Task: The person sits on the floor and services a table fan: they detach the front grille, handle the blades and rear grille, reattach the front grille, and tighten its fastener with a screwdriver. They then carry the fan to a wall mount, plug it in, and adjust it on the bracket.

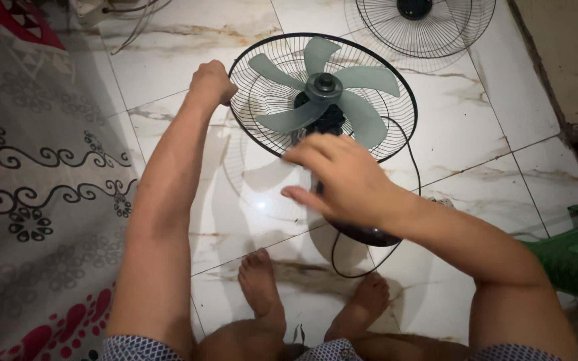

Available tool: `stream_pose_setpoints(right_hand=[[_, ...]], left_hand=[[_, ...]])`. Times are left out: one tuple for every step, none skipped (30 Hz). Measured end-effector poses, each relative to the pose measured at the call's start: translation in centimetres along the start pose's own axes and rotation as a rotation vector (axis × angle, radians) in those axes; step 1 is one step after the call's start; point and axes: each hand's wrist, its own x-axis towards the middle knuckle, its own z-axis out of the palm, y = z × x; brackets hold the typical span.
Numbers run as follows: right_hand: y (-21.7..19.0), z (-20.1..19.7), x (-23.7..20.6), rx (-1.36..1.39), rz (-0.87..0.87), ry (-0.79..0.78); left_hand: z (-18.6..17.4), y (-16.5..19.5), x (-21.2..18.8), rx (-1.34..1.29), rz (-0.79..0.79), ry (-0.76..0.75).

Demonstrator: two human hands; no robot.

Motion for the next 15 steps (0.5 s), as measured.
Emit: stream_pose_setpoints(right_hand=[[0.9,1.4,0.9,-0.114,0.054,-0.048],[1.6,2.7,1.3,-0.224,0.112,-0.095],[2.2,3.8,1.3,-0.231,0.152,-0.123],[2.8,4.7,1.2,-0.241,0.187,-0.149],[3.5,5.3,0.9,-0.25,0.224,-0.178],[4.1,5.7,0.4,-0.234,0.221,-0.172],[4.6,6.1,0.0,-0.219,0.217,-0.165],[5.1,6.4,-0.1,-0.206,0.21,-0.155],[5.4,6.7,-0.2,-0.204,0.2,-0.155],[5.6,6.9,-0.3,-0.201,0.193,-0.156],[5.8,6.9,-0.4,-0.202,0.185,-0.155],[5.8,7.0,-0.4,-0.207,0.177,-0.146],[5.7,7.0,-0.3,-0.211,0.17,-0.136],[5.6,7.1,-0.3,-0.214,0.167,-0.128],[5.5,7.1,-0.2,-0.222,0.162,-0.129]], left_hand=[[0.0,0.2,0.0,-0.01,0.0,0.013],[0.2,0.2,-0.2,-0.016,0.0,0.022],[0.3,0.3,-0.2,-0.018,-0.008,0.009],[0.1,0.3,-0.1,-0.021,-0.017,0.003],[0.1,0.4,0.0,-0.027,-0.027,-0.006],[0.3,0.5,0.0,-0.021,-0.038,-0.004],[0.3,0.7,0.0,-0.016,-0.048,0.0],[0.1,0.7,0.0,-0.011,-0.059,0.008],[0.3,0.3,-0.1,-0.001,0.022,0.136],[0.5,0.1,-0.5,0.009,0.103,0.26],[0.6,0.1,-0.8,0.018,0.187,0.387],[0.4,0.1,-1.3,0.005,0.241,0.458],[0.1,0.0,-2.1,-0.007,0.295,0.528],[-0.2,0.1,-3.0,-0.019,0.352,0.593],[-0.5,0.3,-4.2,-0.081,0.448,0.555]])
